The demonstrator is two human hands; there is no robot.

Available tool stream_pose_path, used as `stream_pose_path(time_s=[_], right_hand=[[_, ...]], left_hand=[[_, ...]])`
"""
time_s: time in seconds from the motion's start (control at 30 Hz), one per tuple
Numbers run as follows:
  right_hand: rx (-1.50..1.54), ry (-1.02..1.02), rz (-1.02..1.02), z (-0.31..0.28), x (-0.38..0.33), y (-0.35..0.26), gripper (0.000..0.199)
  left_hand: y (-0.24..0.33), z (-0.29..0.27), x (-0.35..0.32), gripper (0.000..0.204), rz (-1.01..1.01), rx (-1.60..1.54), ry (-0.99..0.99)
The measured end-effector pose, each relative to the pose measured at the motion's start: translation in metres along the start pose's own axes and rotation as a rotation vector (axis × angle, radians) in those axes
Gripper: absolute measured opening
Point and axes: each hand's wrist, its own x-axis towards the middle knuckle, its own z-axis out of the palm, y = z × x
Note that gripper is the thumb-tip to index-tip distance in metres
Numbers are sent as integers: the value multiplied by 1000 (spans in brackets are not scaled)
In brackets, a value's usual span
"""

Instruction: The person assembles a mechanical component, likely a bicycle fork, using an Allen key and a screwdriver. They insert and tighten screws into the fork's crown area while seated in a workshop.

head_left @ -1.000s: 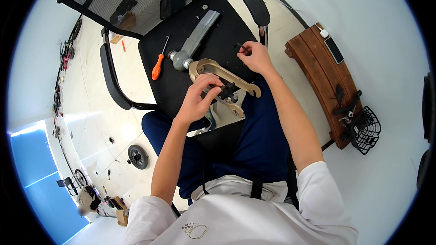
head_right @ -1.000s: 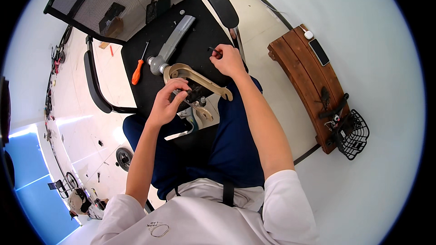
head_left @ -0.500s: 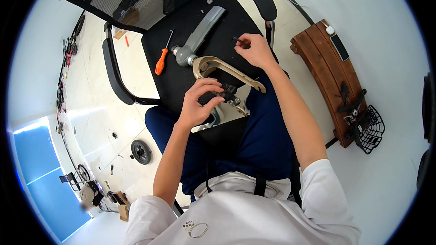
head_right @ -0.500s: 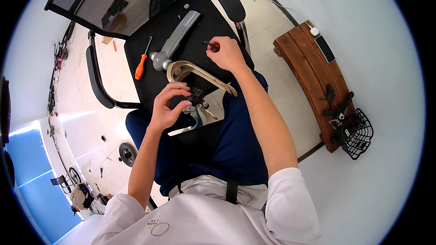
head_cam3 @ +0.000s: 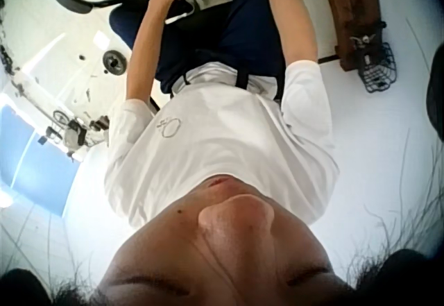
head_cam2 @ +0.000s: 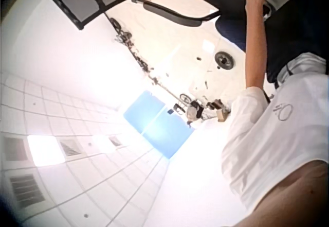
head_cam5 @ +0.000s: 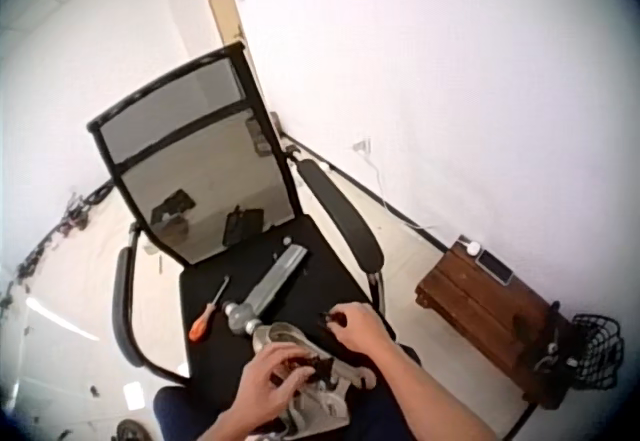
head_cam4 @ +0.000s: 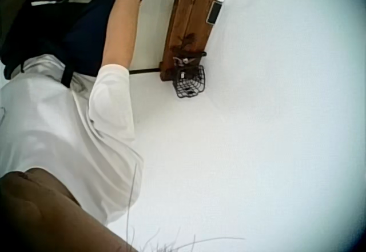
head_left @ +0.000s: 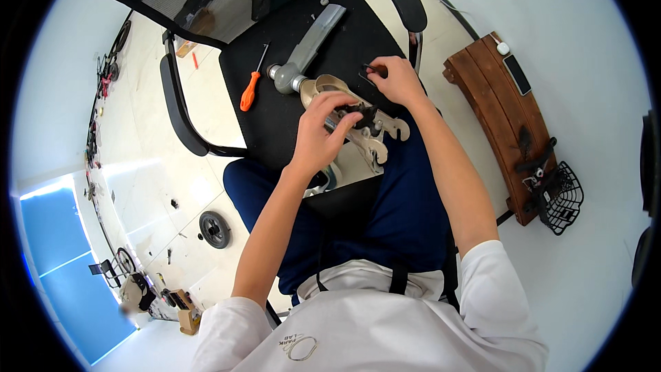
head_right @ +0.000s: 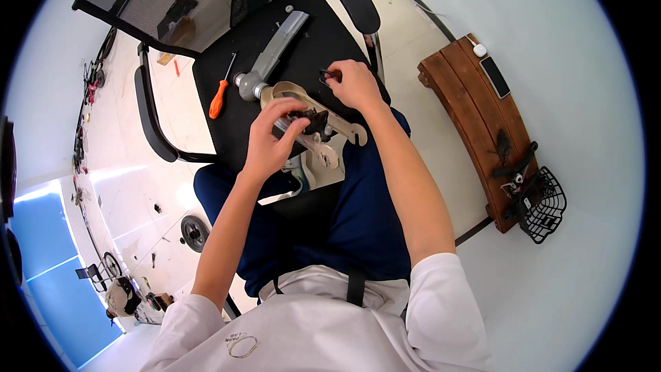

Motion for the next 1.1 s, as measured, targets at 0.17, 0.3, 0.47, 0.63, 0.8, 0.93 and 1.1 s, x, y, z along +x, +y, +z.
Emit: stream_pose_path(time_s=[0.17, 0.3, 0.47, 0.63, 0.8, 0.93, 1.1], right_hand=[[-39, -66, 100, -4, -13, 19, 17], [-20, -83, 107, -7, -20, 5, 16], [-87, -85, 128, -7, -29, -1, 15], [-165, -112, 115, -14, -34, -17, 18], [-141, -53, 66, -14, -35, -16, 19], [-13, -87, 85, -14, -29, -11, 20], [-68, 4, 74, -7, -38, -29, 17]], left_hand=[[-5, -2, 18, 46, 1, 55, -43], [-14, -28, 24, 92, 224, 275, -365], [-10, -46, 46, 102, 422, 568, -496], [-19, -44, 59, 93, 242, 729, -553], [16, -63, 60, 88, 225, 866, -585], [29, -75, 45, 87, 145, 943, -558], [-5, -76, 14, 91, 42, 953, -553]])
